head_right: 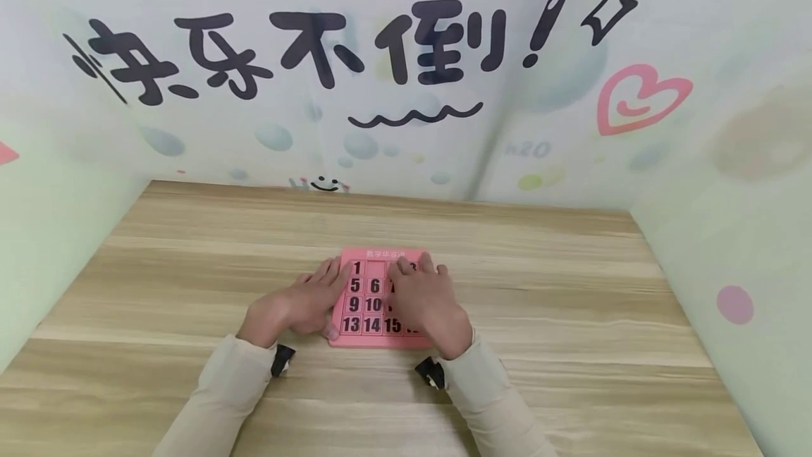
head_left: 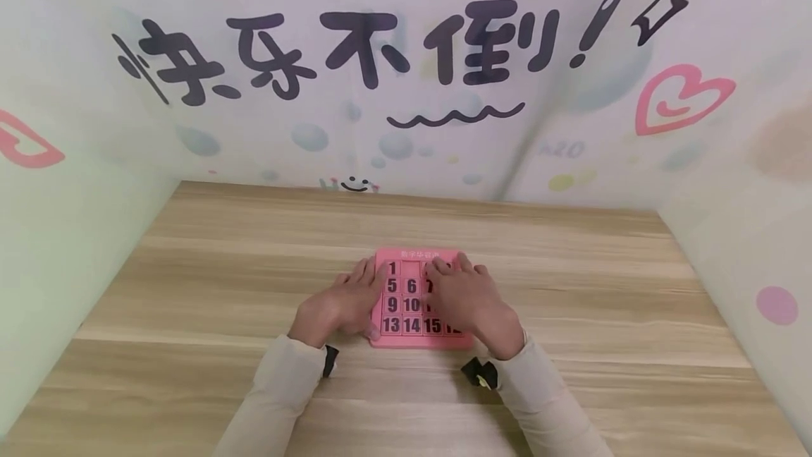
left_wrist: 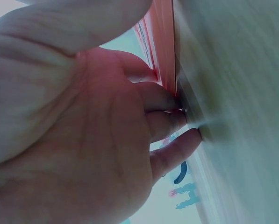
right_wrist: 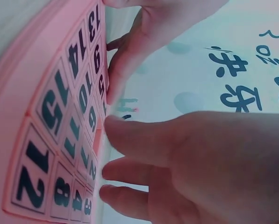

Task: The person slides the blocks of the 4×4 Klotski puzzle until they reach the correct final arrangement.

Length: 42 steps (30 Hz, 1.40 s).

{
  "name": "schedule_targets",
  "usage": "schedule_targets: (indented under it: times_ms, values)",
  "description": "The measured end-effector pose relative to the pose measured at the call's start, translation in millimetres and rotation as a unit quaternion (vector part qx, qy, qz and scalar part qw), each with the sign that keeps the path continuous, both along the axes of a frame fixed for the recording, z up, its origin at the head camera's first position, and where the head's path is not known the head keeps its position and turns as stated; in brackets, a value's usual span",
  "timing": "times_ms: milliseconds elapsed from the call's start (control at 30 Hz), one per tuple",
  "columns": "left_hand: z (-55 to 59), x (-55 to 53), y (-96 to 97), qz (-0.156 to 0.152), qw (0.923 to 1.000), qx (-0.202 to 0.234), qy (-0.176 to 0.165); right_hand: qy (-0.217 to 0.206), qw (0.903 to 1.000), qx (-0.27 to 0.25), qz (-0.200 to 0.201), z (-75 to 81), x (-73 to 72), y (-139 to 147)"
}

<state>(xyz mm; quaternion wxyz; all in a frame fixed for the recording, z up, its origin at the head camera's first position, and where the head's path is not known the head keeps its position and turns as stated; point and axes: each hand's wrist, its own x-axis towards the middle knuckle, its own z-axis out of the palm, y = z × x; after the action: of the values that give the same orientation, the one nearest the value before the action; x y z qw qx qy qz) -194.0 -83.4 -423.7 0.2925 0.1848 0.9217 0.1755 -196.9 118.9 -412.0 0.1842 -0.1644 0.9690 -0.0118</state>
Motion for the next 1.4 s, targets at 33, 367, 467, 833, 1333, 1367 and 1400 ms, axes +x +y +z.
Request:
schedule_targets:
  times_ms: [33, 367, 467, 833, 1333, 1367, 1400]
  values:
    - [-0.2, -0.3, 0.0, 0.000, 1.0000, 0.001, -0.002, -0.002, 1.0000, 0.003, 0.000, 0.7, 0.0, 0]
    - [-0.3, -1.6, 1.0, 0.001, 1.0000, -0.001, -0.008, 0.015, 0.9993, 0.030, 0.019, -0.5, 3.0, -3]
    - [1.1, -0.7, -0.3, 0.007, 1.0000, 0.004, -0.005, 0.021, 0.9988, 0.033, 0.030, 0.4, 3.7, -6]
    - [1.9, 2.7, -0.9, 0.008, 0.9999, 0.005, 0.009, 0.035, 0.9988, 0.006, 0.033, -1.9, 6.3, -9]
    - [1.5, 6.5, 0.4, 0.005, 0.9999, 0.010, 0.008, 0.036, 0.9987, -0.011, 0.034, -5.4, 8.2, -9]
    - [1.5, 6.1, 0.5, 0.005, 0.9999, 0.010, 0.009, 0.038, 0.9986, -0.011, 0.036, -5.3, 7.8, -9]
    - [2.0, 5.2, 0.6, 0.003, 0.9999, 0.011, 0.010, 0.039, 0.9985, -0.011, 0.037, -4.9, 7.3, -8]
